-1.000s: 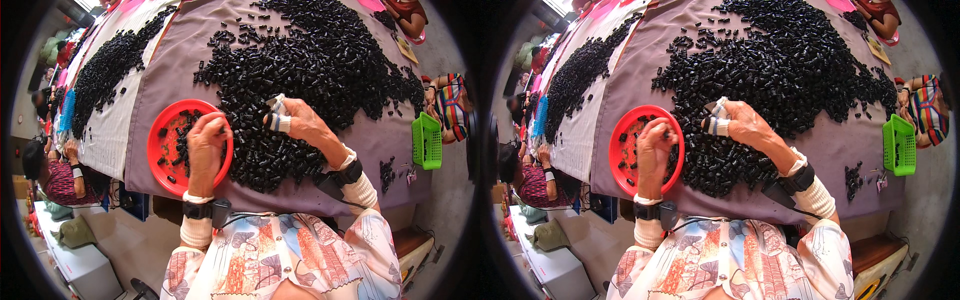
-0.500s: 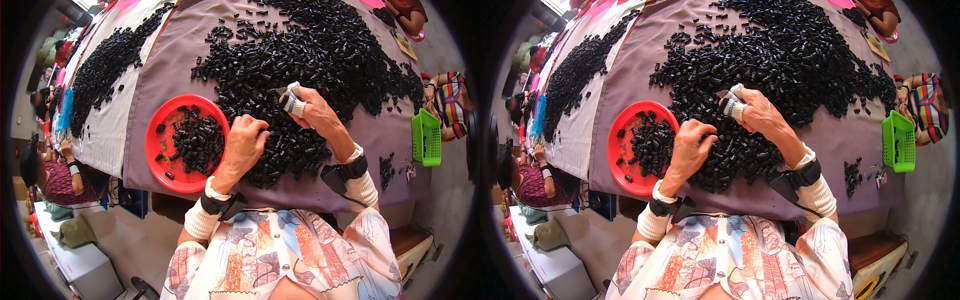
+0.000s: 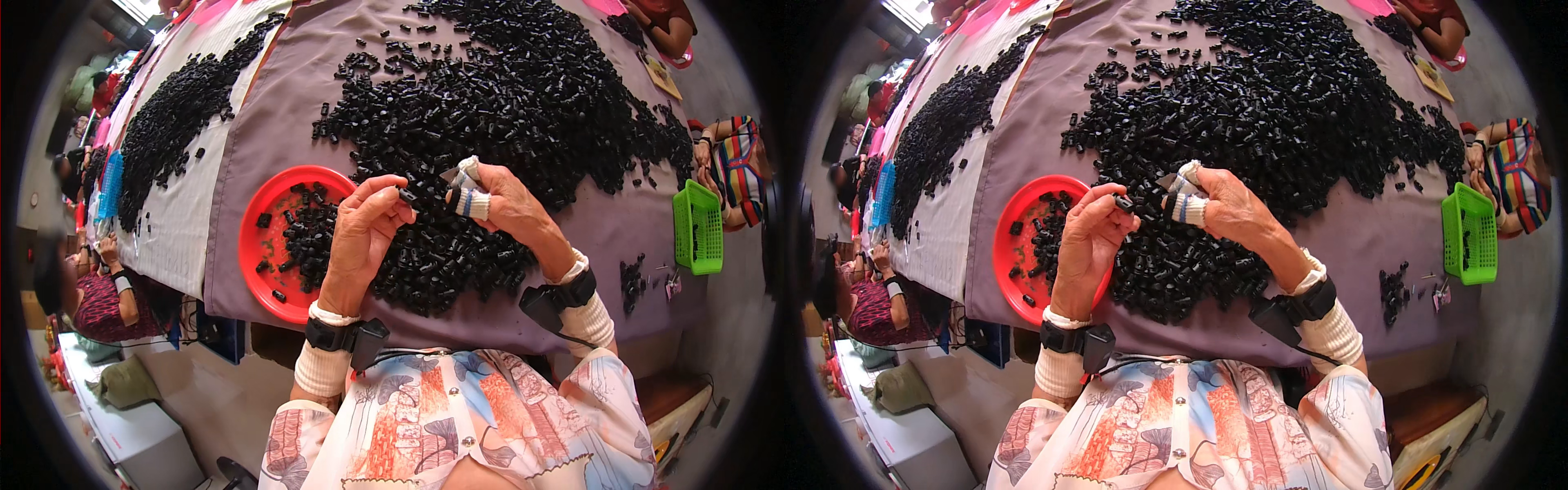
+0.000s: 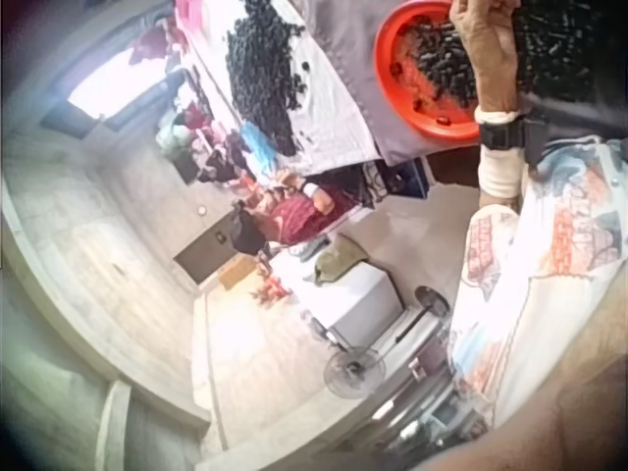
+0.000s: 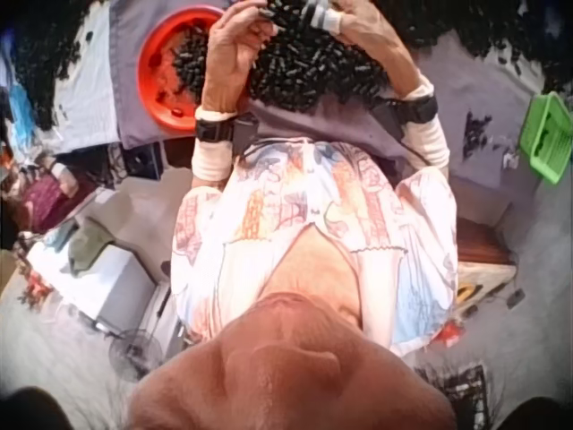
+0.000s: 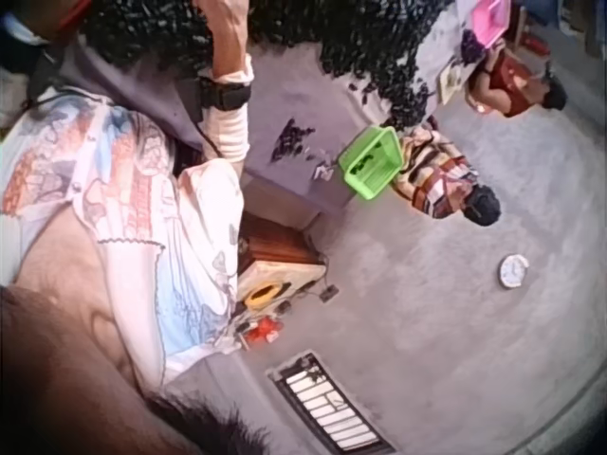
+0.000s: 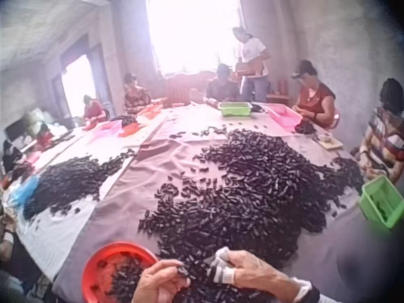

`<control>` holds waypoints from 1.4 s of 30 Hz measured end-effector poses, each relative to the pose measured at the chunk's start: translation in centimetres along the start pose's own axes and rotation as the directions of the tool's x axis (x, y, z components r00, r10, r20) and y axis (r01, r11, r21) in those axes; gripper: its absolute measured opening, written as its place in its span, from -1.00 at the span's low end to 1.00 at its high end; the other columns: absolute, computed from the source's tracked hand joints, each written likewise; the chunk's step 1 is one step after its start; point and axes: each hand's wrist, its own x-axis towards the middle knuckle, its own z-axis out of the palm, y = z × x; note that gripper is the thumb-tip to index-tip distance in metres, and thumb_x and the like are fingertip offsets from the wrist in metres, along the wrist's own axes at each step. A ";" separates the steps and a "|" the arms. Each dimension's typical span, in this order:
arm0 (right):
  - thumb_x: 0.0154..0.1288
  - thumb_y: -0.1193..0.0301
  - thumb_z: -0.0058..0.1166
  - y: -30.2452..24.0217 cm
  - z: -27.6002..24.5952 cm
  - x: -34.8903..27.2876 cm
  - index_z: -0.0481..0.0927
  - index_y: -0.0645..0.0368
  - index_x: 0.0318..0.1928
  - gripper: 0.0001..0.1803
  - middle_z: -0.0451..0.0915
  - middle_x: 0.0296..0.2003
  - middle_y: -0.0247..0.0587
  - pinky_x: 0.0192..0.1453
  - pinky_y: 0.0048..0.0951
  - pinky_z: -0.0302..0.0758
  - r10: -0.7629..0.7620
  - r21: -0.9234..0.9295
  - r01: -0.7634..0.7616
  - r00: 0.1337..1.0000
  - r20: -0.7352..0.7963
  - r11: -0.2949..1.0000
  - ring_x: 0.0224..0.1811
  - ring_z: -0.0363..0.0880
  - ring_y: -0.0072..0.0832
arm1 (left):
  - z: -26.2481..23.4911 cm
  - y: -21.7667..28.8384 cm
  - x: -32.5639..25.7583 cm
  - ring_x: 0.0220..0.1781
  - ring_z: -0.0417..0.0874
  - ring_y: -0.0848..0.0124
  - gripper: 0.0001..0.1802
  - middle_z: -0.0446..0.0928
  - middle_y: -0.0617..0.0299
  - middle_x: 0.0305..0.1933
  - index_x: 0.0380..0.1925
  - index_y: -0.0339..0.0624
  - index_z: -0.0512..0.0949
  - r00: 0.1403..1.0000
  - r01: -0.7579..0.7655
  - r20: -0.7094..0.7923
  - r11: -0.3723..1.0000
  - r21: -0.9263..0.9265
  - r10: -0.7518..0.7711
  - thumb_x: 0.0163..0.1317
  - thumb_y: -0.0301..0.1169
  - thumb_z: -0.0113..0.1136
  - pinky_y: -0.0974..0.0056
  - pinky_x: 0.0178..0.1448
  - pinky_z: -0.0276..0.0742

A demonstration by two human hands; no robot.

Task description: Sorting and inspecting small black plastic components for shoe manufacturing at a workspace.

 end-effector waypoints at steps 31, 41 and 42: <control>0.08 0.25 0.18 -2.5 2.4 0.6 0.50 0.22 -0.32 -0.71 0.42 -0.55 -0.43 -0.48 -0.55 0.28 -0.177 -0.025 0.178 0.982 0.064 0.984 -0.54 0.30 -0.66 | 2.2 0.3 -0.5 -0.42 0.49 0.57 -0.79 0.54 0.27 -0.39 -0.19 -0.28 0.50 0.999 -0.036 0.034 0.984 -0.177 0.042 0.23 -0.41 0.07 0.46 -0.24 0.45; 0.01 0.13 0.22 -1.7 1.9 1.5 0.46 0.24 -0.39 -0.59 0.40 -0.59 -0.33 -0.46 -0.49 0.29 -0.282 -0.098 0.296 0.950 0.133 0.950 -0.55 0.31 -0.58 | 2.3 0.5 -0.3 -0.44 0.50 0.62 -0.81 0.54 0.28 -0.39 -0.21 -0.28 0.51 1.000 -0.005 0.014 0.989 -0.145 0.007 0.22 -0.42 0.08 0.52 -0.30 0.45; 0.01 0.13 0.22 -1.8 1.9 1.5 0.46 0.24 -0.39 -0.59 0.40 -0.59 -0.33 -0.46 -0.49 0.29 -0.282 -0.098 0.296 0.950 0.133 0.950 -0.55 0.31 -0.58 | 2.3 0.5 -0.3 -0.44 0.50 0.62 -0.81 0.54 0.27 -0.38 -0.21 -0.28 0.51 1.000 0.005 -0.001 0.990 -0.144 -0.005 0.22 -0.42 0.08 0.52 -0.30 0.45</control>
